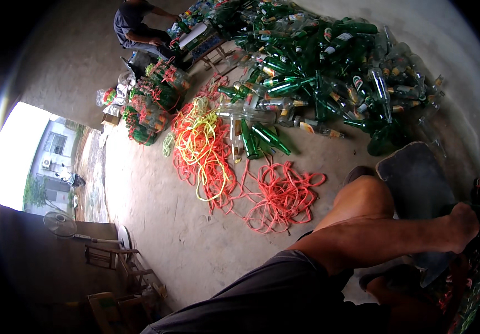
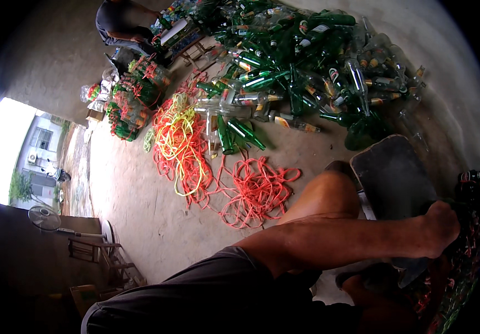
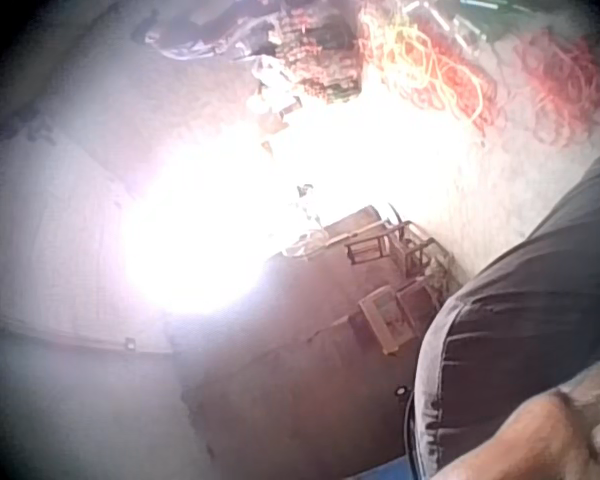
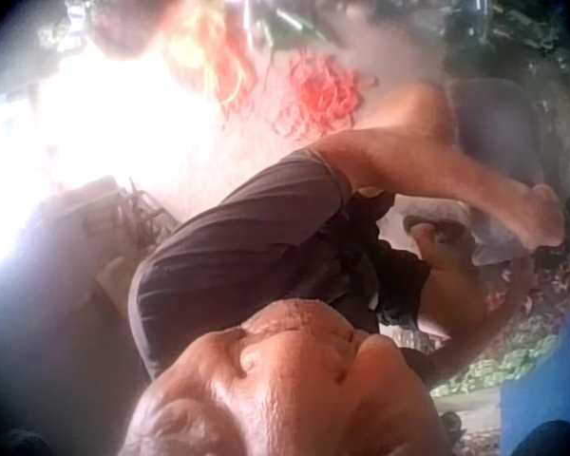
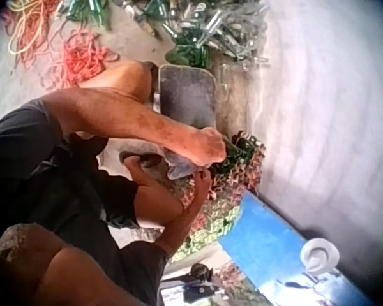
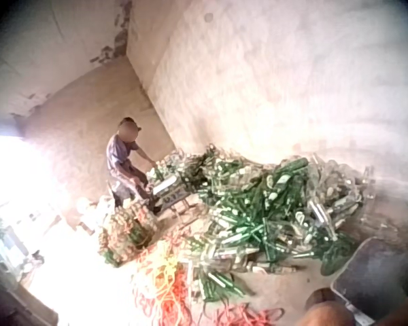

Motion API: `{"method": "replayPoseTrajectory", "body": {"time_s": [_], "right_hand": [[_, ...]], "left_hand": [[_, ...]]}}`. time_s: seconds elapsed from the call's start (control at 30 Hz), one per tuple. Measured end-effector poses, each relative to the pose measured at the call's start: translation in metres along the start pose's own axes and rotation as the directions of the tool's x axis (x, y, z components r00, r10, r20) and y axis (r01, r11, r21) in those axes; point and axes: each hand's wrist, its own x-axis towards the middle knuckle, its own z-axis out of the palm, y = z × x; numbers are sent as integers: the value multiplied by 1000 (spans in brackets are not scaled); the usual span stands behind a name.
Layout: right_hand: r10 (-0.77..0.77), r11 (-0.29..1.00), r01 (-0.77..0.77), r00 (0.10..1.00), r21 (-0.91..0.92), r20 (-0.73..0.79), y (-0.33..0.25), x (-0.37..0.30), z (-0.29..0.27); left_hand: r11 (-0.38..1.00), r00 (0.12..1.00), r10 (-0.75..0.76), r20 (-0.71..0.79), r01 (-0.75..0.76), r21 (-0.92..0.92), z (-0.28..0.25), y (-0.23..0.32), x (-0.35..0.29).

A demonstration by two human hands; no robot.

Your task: The person sits on a low stool and bundles green glass bottles using red plastic straps. They thread the straps through the necks of the bottles, tie knots, and place the completed bundles on the floor. Another person is visible in the background working with bottles.

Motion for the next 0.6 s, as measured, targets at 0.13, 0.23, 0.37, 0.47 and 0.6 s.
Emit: {"method": "replayPoseTrajectory", "body": {"time_s": [0.13,0.23,0.37,0.47,0.6], "right_hand": [[-55,998,55,998,-1,35,8,2,-5],[-12,1000,11,999,13,34,17,5,-6],[-31,999,30,998,18,48,11,6,2],[-72,997,71,995,7,62,18,10,0],[-141,989,145,985,-37,101,49,20,-14]], "left_hand": [[1000,1000,7,28,-7,4,-2,3,2],[1000,999,5,49,-5,5,-4,4,2],[1000,999,-9,46,9,-3,0,1,1],[1000,999,1,36,0,-19,3,0,2],[1000,997,9,70,-9,-2,1,7,8]]}}
